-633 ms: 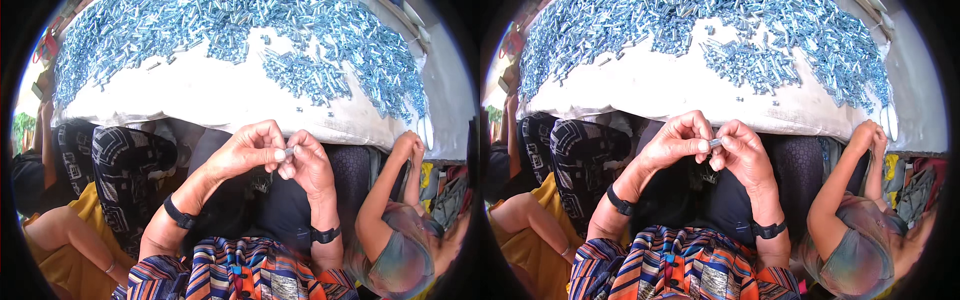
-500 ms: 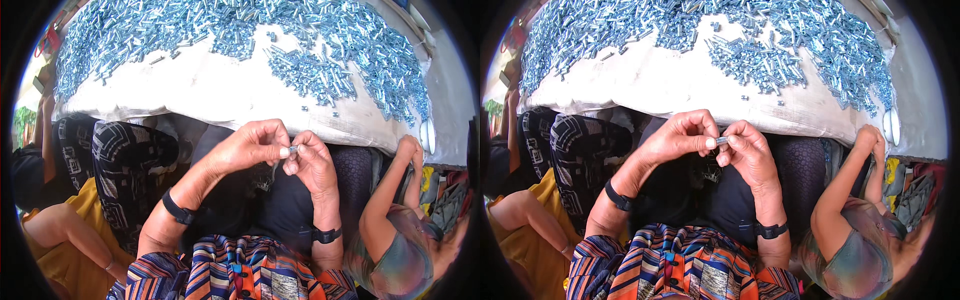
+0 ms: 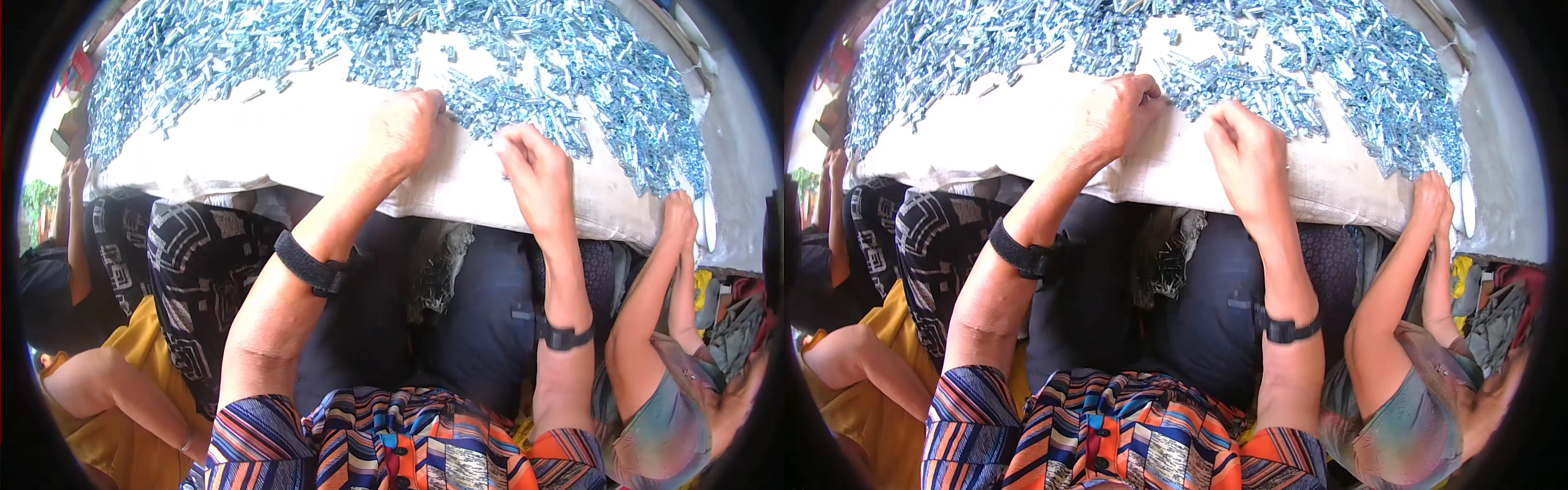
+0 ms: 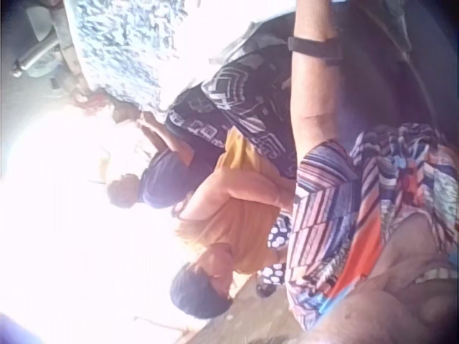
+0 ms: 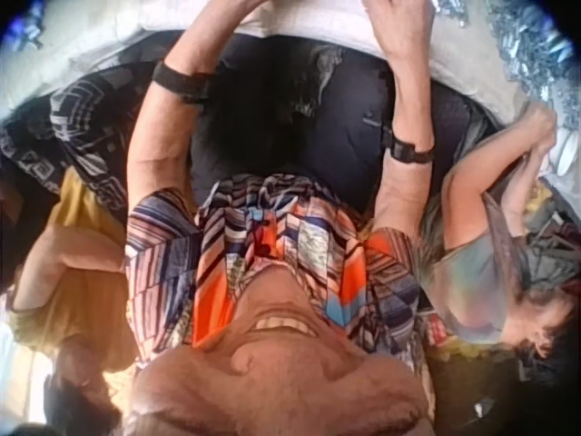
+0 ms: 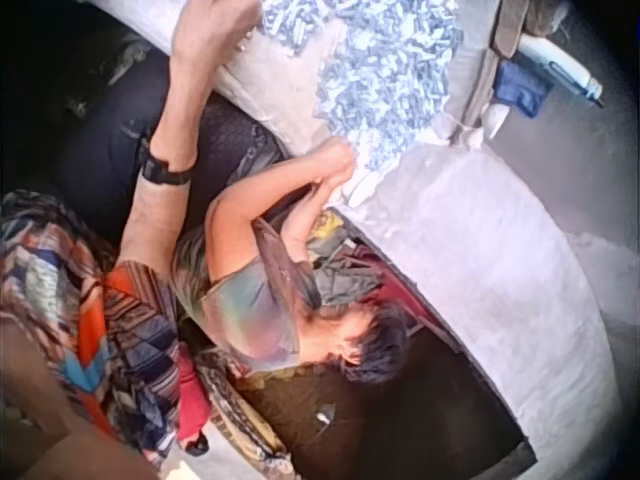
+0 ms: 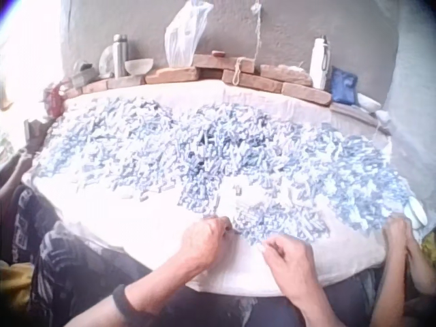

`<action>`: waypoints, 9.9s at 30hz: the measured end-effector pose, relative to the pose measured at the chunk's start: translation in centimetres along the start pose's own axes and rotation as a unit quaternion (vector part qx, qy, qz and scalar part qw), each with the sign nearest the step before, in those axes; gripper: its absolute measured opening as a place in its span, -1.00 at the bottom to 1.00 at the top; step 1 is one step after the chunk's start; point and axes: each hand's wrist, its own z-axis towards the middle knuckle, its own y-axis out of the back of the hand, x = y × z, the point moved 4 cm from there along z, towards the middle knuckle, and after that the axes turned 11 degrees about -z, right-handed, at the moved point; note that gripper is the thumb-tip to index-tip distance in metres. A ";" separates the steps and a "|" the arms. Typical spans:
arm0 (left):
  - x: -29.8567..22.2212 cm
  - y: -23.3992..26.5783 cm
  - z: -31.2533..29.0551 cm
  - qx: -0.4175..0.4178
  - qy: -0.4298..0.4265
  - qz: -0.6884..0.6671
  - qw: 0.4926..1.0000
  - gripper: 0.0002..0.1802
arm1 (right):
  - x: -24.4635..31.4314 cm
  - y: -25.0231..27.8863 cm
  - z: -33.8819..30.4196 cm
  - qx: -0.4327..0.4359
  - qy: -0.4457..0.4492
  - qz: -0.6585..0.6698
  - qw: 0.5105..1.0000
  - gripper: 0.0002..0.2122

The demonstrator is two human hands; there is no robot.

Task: Sorting and inspecting small metal screws from a large pile on a table.

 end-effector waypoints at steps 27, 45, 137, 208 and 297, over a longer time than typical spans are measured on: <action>-2.8 3.5 -3.8 0.072 0.165 -0.524 0.832 -0.82 | 0.5 -0.4 0.4 0.062 -0.058 0.234 0.969 -0.91; -6.1 2.6 -8.6 0.116 0.192 -0.651 0.725 -0.74 | 1.4 0.0 -6.6 0.017 -0.069 0.331 0.941 -0.93; 1.8 0.7 1.1 -0.011 0.052 -0.248 0.967 -0.88 | -0.5 -2.7 9.3 -0.070 0.144 -0.299 0.941 -0.91; -7.1 1.3 -9.3 0.169 0.220 -0.631 0.725 -0.85 | 0.1 -0.2 -8.8 0.051 -0.167 0.398 0.901 -0.77; -0.1 -0.1 1.4 -0.042 0.058 0.024 0.997 -0.79 | -1.4 -3.5 10.6 -0.026 0.136 -0.355 0.925 -0.88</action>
